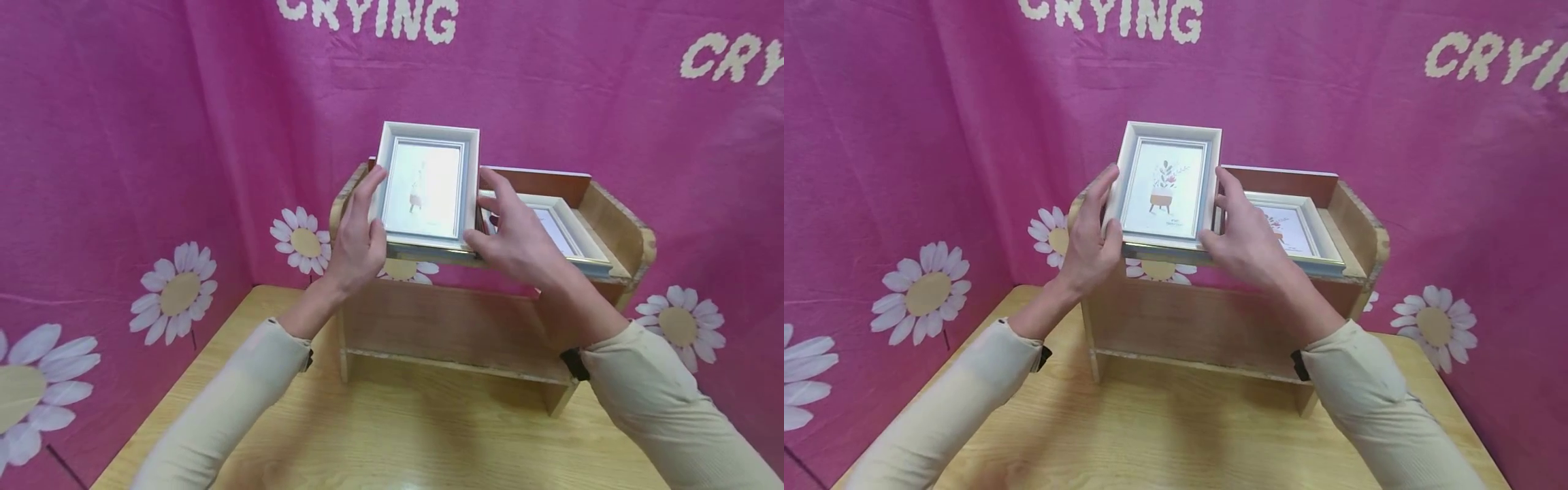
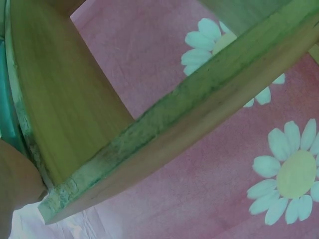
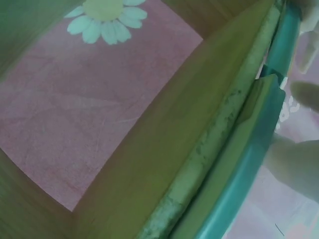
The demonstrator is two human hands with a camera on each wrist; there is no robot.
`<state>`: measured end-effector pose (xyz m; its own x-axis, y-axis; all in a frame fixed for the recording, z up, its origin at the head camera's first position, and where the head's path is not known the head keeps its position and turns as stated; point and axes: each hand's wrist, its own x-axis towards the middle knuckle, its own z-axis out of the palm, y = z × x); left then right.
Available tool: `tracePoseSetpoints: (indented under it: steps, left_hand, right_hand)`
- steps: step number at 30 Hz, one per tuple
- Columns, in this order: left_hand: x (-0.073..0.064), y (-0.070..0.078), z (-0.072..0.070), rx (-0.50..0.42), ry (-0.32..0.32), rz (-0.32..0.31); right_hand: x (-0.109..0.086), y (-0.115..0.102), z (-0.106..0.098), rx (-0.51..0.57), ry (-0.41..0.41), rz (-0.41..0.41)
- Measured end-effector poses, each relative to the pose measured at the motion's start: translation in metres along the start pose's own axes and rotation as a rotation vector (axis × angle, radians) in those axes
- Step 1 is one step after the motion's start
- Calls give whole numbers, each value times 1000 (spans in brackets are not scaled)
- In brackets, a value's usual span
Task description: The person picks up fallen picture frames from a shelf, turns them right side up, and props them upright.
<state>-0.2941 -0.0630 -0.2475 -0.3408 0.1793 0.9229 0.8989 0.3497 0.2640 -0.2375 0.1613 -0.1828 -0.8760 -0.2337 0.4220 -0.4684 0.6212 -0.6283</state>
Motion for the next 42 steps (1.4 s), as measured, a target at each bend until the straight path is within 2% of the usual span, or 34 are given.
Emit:
tracePoseSetpoints:
  steps: [5, 10, 13, 16, 19, 22, 25, 28, 31, 36, 39, 42]
  left_hand:
    - [3, -1, 1, 0, -24, -18]
    - [0, -1, 4, 5, -11, 24]
    - [0, -4, 4, 8, 7, 61]
    - [1, -6, 3, 8, 22, 100]
    - [2, -8, 2, 9, 33, 116]
    - [2, -7, -2, 6, 25, 53]
    - [3, -2, -6, -38, -16, -95]
    - [6, 2, -10, -133, -72, -243]
    - [11, 5, -12, -209, -107, -331]
    - [12, 5, -11, -223, -110, -359]
    - [9, 4, -12, -219, -94, -354]
    - [6, 3, -14, -226, -80, -330]
  right_hand:
    - [5, 5, 6, 109, 119, -28]
    - [9, 8, 9, 143, 194, -4]
    - [13, 6, 5, 146, 173, 60]
    - [18, 4, -2, 137, 100, 122]
    - [23, 4, -8, 120, 38, 146]
    - [26, 5, -11, 123, 7, 129]
    - [26, 7, -12, 135, 4, 81]
    - [24, 9, -12, 155, 14, 39]
    - [22, 12, -13, 178, 38, 16]
    - [20, 18, -10, 194, 100, -49]
    - [20, 19, -5, 219, 131, -100]
    - [18, 19, -2, 242, 149, -117]
